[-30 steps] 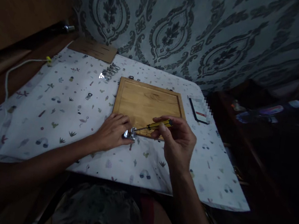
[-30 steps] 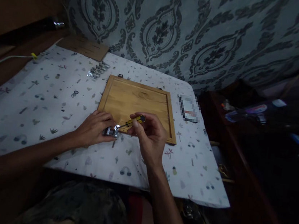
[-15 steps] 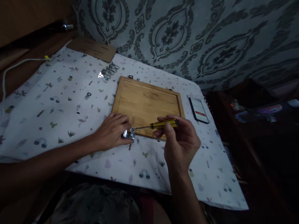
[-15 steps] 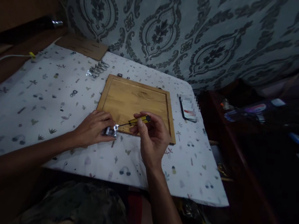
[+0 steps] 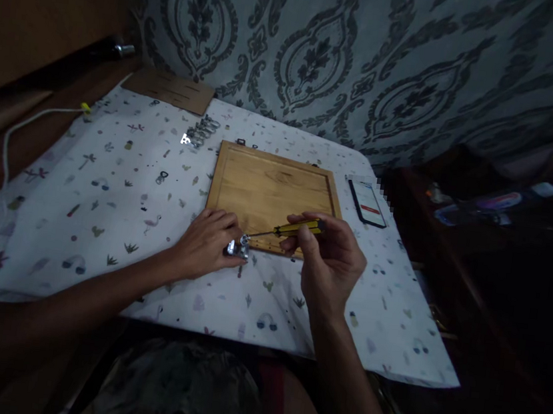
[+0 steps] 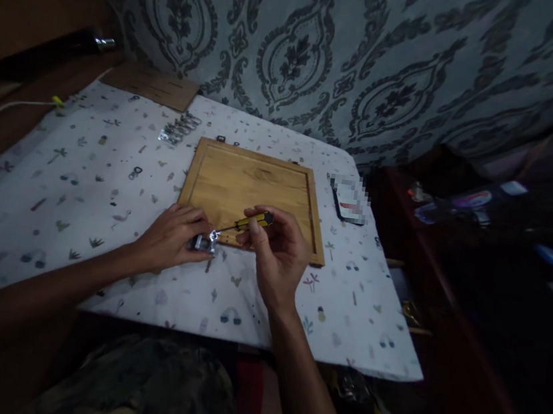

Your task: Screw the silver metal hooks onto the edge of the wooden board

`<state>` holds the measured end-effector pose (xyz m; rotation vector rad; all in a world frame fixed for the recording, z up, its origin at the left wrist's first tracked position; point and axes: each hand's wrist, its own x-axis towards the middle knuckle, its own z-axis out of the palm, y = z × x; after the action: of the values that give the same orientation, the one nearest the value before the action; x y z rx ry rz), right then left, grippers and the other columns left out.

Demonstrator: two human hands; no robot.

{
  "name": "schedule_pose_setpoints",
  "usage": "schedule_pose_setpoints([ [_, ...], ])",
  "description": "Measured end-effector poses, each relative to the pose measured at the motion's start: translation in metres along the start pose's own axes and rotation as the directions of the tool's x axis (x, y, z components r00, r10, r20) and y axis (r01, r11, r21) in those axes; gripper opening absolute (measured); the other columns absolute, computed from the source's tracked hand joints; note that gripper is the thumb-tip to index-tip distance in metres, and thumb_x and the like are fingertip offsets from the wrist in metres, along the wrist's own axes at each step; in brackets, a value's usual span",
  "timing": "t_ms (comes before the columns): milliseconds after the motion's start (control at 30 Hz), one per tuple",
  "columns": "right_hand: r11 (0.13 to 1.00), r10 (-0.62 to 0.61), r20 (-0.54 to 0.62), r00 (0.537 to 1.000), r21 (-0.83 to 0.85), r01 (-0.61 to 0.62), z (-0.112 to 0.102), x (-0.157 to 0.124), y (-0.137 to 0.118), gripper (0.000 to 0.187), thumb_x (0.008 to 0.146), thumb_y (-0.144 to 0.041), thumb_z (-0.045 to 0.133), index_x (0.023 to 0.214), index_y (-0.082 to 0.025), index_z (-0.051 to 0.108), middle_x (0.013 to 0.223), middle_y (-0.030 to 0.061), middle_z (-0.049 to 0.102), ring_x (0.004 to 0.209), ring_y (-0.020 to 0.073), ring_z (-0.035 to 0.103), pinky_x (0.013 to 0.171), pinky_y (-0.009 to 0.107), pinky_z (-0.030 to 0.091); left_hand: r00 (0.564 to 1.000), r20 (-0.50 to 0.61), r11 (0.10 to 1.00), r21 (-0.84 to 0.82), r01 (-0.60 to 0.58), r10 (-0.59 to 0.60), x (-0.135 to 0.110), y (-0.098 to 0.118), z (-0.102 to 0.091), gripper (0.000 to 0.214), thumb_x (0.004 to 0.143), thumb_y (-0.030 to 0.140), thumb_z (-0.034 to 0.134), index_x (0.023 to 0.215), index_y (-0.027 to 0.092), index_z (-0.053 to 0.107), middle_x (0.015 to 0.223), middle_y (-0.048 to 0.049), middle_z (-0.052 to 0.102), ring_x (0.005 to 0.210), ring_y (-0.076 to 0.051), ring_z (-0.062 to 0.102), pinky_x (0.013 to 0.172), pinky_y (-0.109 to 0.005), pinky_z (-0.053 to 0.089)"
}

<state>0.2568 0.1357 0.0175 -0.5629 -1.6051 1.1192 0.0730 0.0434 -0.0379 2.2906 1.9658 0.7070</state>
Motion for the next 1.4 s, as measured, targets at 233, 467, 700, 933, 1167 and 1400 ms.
schedule_pose_setpoints([
  [233, 1.000, 0.024, 0.024, 0.999, 0.001, -0.024, 0.003, 0.001, -0.001, 0.021, 0.087, -0.038, 0.082, 0.096, -0.023, 0.070, 0.093, 0.0011, 0.080, 0.052, 0.0097, 0.070, 0.047, 0.021, 0.057, 1.000, 0.004, 1.000, -0.013, 0.018, -0.018, 0.000, 0.001, 0.000, 0.035, 0.091, 0.051, 0.075, 0.103, 0.018, 0.070, 0.101, -0.0048, 0.067, 0.100, -0.026, 0.061, 0.087, -0.040, 0.043],
  [467, 1.000, 0.012, 0.040, 0.999, -0.005, -0.012, 0.004, 0.001, -0.003, 0.022, 0.086, -0.035, 0.084, 0.093, -0.022, 0.068, 0.090, -0.0002, 0.079, 0.047, 0.0082, 0.066, 0.042, 0.020, 0.055, 1.000, -0.008, 1.000, -0.013, 0.006, -0.006, 0.000, 0.000, 0.001, 0.036, 0.092, 0.051, 0.074, 0.105, 0.019, 0.070, 0.102, -0.0055, 0.067, 0.099, -0.026, 0.060, 0.085, -0.039, 0.043],
  [700, 0.998, 0.019, 0.042, 0.999, -0.055, -0.017, 0.004, 0.000, -0.007, 0.025, 0.087, -0.041, 0.082, 0.096, -0.022, 0.068, 0.091, 0.0011, 0.079, 0.050, 0.0102, 0.069, 0.045, 0.023, 0.058, 1.000, 0.008, 1.000, -0.012, 0.017, -0.017, 0.000, 0.000, 0.001, 0.036, 0.091, 0.051, 0.075, 0.104, 0.019, 0.071, 0.103, -0.0054, 0.068, 0.101, -0.026, 0.061, 0.086, -0.040, 0.043],
  [933, 0.998, 0.026, 0.044, 0.999, -0.055, -0.024, 0.004, -0.001, -0.008, 0.026, 0.088, -0.041, 0.081, 0.096, -0.022, 0.066, 0.090, 0.0015, 0.079, 0.050, 0.0106, 0.069, 0.043, 0.022, 0.057, 0.999, 0.037, 0.999, -0.016, 0.029, -0.028, 0.002, 0.002, -0.002, 0.039, 0.088, 0.049, 0.079, 0.108, 0.017, 0.071, 0.104, -0.0063, 0.069, 0.101, -0.027, 0.062, 0.088, -0.041, 0.043],
  [1167, 0.998, 0.020, 0.035, 0.999, -0.063, -0.017, 0.006, 0.001, -0.009, 0.028, 0.084, -0.043, 0.084, 0.093, -0.022, 0.068, 0.086, -0.0007, 0.078, 0.046, 0.0091, 0.066, 0.042, 0.021, 0.055, 0.998, 0.048, 0.999, -0.008, 0.031, -0.031, 0.002, 0.002, -0.003, 0.039, 0.088, 0.050, 0.078, 0.108, 0.018, 0.071, 0.106, -0.0059, 0.069, 0.102, -0.027, 0.061, 0.088, -0.041, 0.043],
  [1400, 0.994, 0.026, 0.101, 0.995, -0.109, -0.015, 0.005, 0.002, -0.012, 0.027, 0.086, -0.042, 0.082, 0.099, -0.022, 0.070, 0.085, -0.0010, 0.076, 0.049, 0.0101, 0.068, 0.044, 0.022, 0.058, 0.998, 0.051, 0.999, -0.024, 0.031, -0.029, 0.001, 0.002, -0.004, 0.038, 0.091, 0.051, 0.075, 0.110, 0.018, 0.070, 0.106, -0.0064, 0.068, 0.103, -0.027, 0.062, 0.090, -0.042, 0.044],
])
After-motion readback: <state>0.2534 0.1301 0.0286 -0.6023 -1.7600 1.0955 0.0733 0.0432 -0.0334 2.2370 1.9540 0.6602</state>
